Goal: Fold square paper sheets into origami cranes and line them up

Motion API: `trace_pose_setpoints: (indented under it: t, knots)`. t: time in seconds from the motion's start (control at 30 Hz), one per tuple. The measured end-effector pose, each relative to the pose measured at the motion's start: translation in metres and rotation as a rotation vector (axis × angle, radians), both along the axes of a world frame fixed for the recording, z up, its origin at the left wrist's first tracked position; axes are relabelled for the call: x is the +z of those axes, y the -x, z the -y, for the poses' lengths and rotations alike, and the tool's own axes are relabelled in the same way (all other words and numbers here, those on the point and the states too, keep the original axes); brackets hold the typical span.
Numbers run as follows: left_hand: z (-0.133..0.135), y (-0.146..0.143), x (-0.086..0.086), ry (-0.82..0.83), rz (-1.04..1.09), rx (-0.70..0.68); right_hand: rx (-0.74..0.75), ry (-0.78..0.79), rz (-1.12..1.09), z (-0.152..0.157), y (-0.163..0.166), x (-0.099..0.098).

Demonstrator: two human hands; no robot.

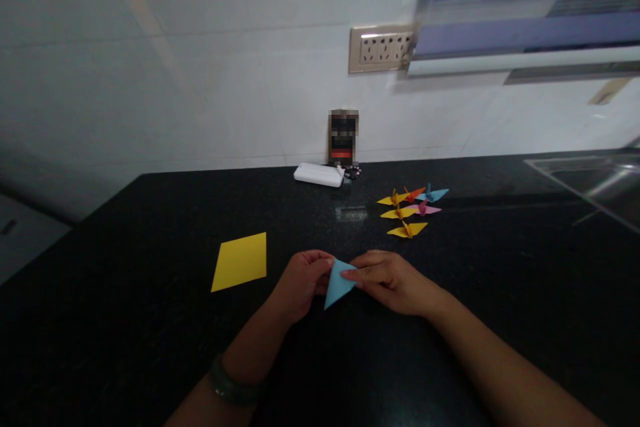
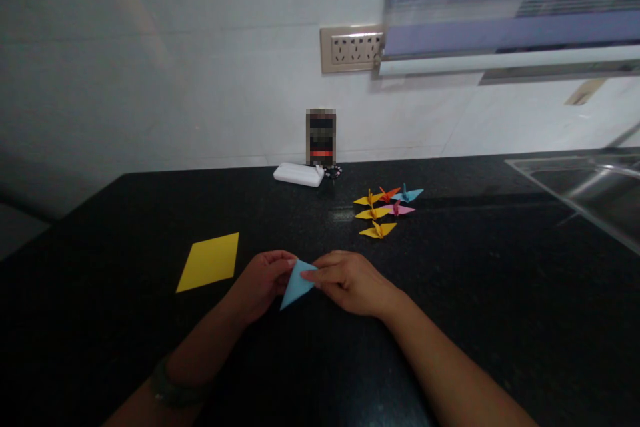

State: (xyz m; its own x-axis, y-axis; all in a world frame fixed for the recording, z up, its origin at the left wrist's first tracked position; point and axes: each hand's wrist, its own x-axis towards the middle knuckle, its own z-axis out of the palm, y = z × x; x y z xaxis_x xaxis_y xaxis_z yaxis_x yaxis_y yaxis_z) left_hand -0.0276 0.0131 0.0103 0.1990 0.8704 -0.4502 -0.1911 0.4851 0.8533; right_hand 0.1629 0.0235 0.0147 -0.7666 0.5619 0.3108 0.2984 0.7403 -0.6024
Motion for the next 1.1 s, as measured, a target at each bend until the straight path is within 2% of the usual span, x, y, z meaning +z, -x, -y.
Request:
trace_pose_setpoints:
  t: [0.23,0.5,0.63,0.8,0.93,1.1]
  knots:
    - [0.001,-0.002,0.000,0.028,-0.023,-0.014,0.029,-0.018,-0.010,-0.001,0.001,0.000]
    - [0.003,-0.004,-0.005,-0.044,-0.089,0.019,0.027,0.053,-0.098,-0.001,0.001,-0.004]
    - [0.002,-0.004,-0.005,-0.110,-0.170,0.036,-0.045,0.203,-0.185,0.002,0.003,-0.005]
    - [0.003,-0.006,-0.006,-0.227,-0.276,0.003,-0.365,0.414,-0.167,0.005,0.012,-0.008]
    - [0.004,-0.008,-0.004,-0.265,-0.339,-0.004,-0.337,0.483,-0.109,0.003,0.015,-0.014]
    - [0.004,-0.009,-0.001,-0.215,-0.283,-0.007,-0.351,0.520,-0.121,0.003,0.013,-0.015]
